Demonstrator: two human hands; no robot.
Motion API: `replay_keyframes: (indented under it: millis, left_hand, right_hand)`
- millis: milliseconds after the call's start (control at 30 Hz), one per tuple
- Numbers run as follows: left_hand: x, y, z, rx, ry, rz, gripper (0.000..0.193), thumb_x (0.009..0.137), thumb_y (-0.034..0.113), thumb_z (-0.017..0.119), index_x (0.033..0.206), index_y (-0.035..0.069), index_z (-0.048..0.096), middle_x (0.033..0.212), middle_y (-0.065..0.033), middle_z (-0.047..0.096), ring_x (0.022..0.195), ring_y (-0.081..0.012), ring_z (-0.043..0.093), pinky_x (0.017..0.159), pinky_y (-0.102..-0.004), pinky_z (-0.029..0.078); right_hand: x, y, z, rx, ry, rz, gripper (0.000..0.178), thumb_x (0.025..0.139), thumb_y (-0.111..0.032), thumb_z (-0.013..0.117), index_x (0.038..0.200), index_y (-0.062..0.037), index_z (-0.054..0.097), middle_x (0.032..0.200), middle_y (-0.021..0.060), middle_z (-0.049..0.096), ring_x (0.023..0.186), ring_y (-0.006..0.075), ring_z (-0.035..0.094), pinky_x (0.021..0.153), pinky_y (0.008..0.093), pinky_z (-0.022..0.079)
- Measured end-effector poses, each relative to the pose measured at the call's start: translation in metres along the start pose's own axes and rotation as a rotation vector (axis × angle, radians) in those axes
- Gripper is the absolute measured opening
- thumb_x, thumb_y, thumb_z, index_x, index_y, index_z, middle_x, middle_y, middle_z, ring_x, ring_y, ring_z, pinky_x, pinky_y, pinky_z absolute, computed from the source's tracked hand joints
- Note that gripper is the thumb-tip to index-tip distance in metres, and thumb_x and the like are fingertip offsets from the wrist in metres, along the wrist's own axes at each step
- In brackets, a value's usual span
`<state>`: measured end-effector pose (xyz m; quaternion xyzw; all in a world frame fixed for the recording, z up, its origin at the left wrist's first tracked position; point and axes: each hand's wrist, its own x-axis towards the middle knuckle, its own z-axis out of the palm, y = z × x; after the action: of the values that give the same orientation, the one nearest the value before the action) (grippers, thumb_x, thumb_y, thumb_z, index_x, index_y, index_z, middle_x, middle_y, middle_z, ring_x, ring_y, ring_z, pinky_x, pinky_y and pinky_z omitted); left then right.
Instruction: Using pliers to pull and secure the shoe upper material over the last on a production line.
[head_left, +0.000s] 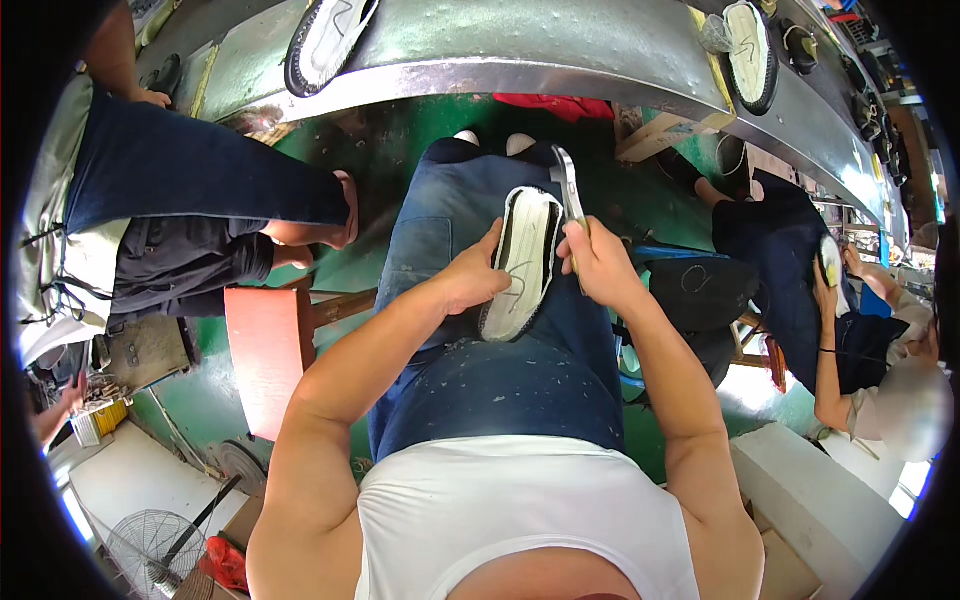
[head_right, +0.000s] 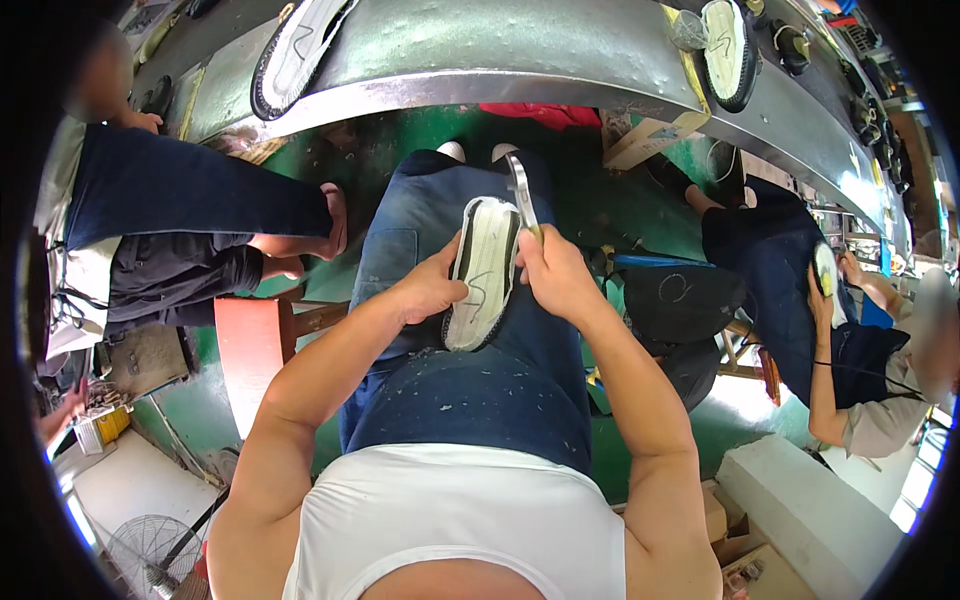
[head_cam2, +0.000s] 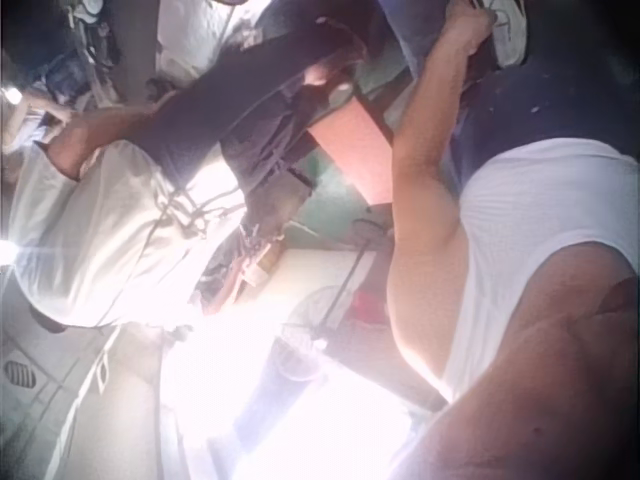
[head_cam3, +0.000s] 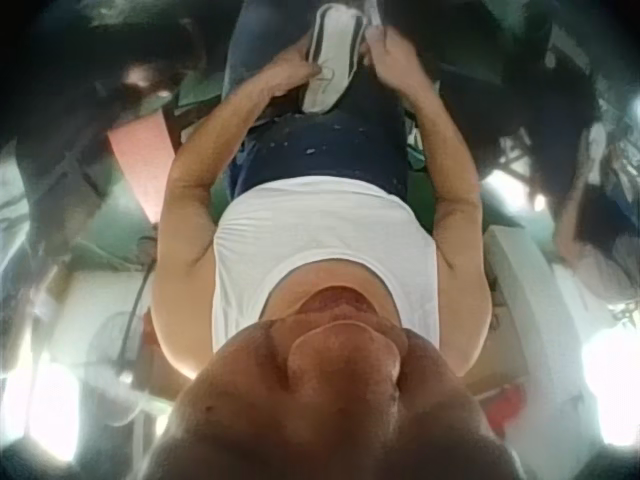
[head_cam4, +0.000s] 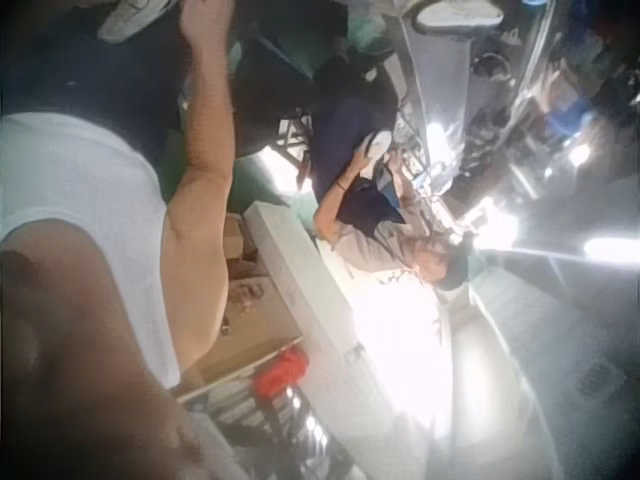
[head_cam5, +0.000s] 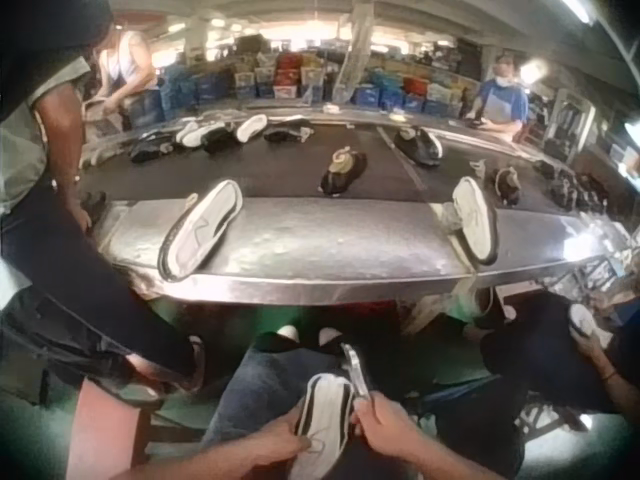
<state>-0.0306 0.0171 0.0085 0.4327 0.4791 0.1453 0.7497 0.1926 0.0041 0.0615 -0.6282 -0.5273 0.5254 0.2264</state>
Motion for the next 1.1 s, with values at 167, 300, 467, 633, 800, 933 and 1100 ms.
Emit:
replay_keyframes:
  millis: [167, 300, 467, 633, 800, 933, 1100]
  left_hand:
    - [-0.016, -0.017, -0.002, 0.194, 0.054, 0.058, 0.099, 0.076, 0.004, 0.063, 0.157, -0.002, 0.005, 0.151, -0.0253, 0.041, 0.136, -0.0294, 0.047, 0.111, -0.03, 0.037]
    - [-0.031, -0.045, 0.002, 0.259, 0.094, 0.115, 0.1, 0.076, 0.01, 0.065, 0.156, -0.005, 0.006, 0.151, -0.0277, 0.039, 0.139, -0.0312, 0.043, 0.114, -0.03, 0.032]
    - [-0.037, -0.048, 0.011, 0.323, 0.097, 0.226, 0.095, 0.079, 0.011, 0.063, 0.156, -0.005, 0.01, 0.154, -0.0281, 0.035, 0.141, -0.0296, 0.039, 0.117, -0.0307, 0.028]
    - [-0.031, -0.035, 0.023, -0.435, 0.104, 0.091, 0.07, 0.1, 0.024, 0.046, 0.157, 0.0, 0.013, 0.154, -0.0213, 0.038, 0.139, -0.026, 0.042, 0.115, -0.0298, 0.031]
    - [0.002, -0.054, 0.026, -0.01, 0.561, 0.169, 0.056, 0.108, 0.037, 0.03, 0.146, -0.002, 0.043, 0.143, -0.0234, 0.052, 0.133, -0.0313, 0.05, 0.11, -0.0345, 0.038]
    - [0.0, -0.045, 0.023, 0.283, 0.553, 0.188, 0.053, 0.107, 0.034, 0.032, 0.144, -0.003, 0.043, 0.141, -0.0281, 0.051, 0.132, -0.0383, 0.05, 0.109, -0.038, 0.039]
    - [0.002, -0.059, 0.02, 0.462, 0.571, 0.5, 0.052, 0.105, 0.029, 0.04, 0.149, 0.002, 0.037, 0.145, -0.0312, 0.044, 0.125, -0.0458, 0.052, 0.105, -0.0422, 0.044]
  right_hand:
    - [-0.02, 0.006, -0.015, -0.054, -0.276, 0.251, 0.031, 0.1, -0.029, 0.051, 0.093, -0.0003, 0.06, 0.073, 0.0053, 0.064, 0.06, 0.0126, 0.06, 0.059, 0.0293, 0.048]
    - [-0.056, 0.004, -0.024, -0.406, -0.424, 0.004, 0.032, 0.093, -0.023, 0.062, 0.109, 0.0045, 0.059, 0.084, 0.0137, 0.067, 0.079, 0.0236, 0.069, 0.069, 0.0375, 0.053]
    - [-0.051, -0.004, -0.011, -0.749, -0.203, -0.544, 0.037, 0.091, -0.015, 0.062, 0.118, 0.0094, 0.056, 0.094, 0.0197, 0.068, 0.095, 0.0357, 0.067, 0.076, 0.0439, 0.054]
    - [-0.04, -0.038, -0.007, -1.0, -0.506, -0.125, 0.035, 0.09, -0.018, 0.064, 0.117, 0.0035, 0.056, 0.094, 0.0217, 0.067, 0.092, 0.0449, 0.062, 0.081, 0.0525, 0.05]
    - [-0.048, 0.022, 0.023, -0.673, -0.284, -0.223, 0.035, 0.091, -0.022, 0.063, 0.118, -0.0008, 0.057, 0.099, 0.0237, 0.066, 0.092, 0.0436, 0.064, 0.081, 0.0494, 0.051]
    - [-0.041, 0.009, 0.001, -0.71, -0.293, -0.217, 0.037, 0.092, -0.019, 0.063, 0.12, 0.003, 0.053, 0.103, 0.0271, 0.064, 0.096, 0.0437, 0.063, 0.085, 0.0485, 0.05]
    - [-0.031, 0.0, 0.007, -0.846, -0.153, -0.207, 0.031, 0.092, -0.015, 0.062, 0.113, 0.0056, 0.052, 0.103, 0.0259, 0.063, 0.096, 0.0426, 0.064, 0.083, 0.0496, 0.051]
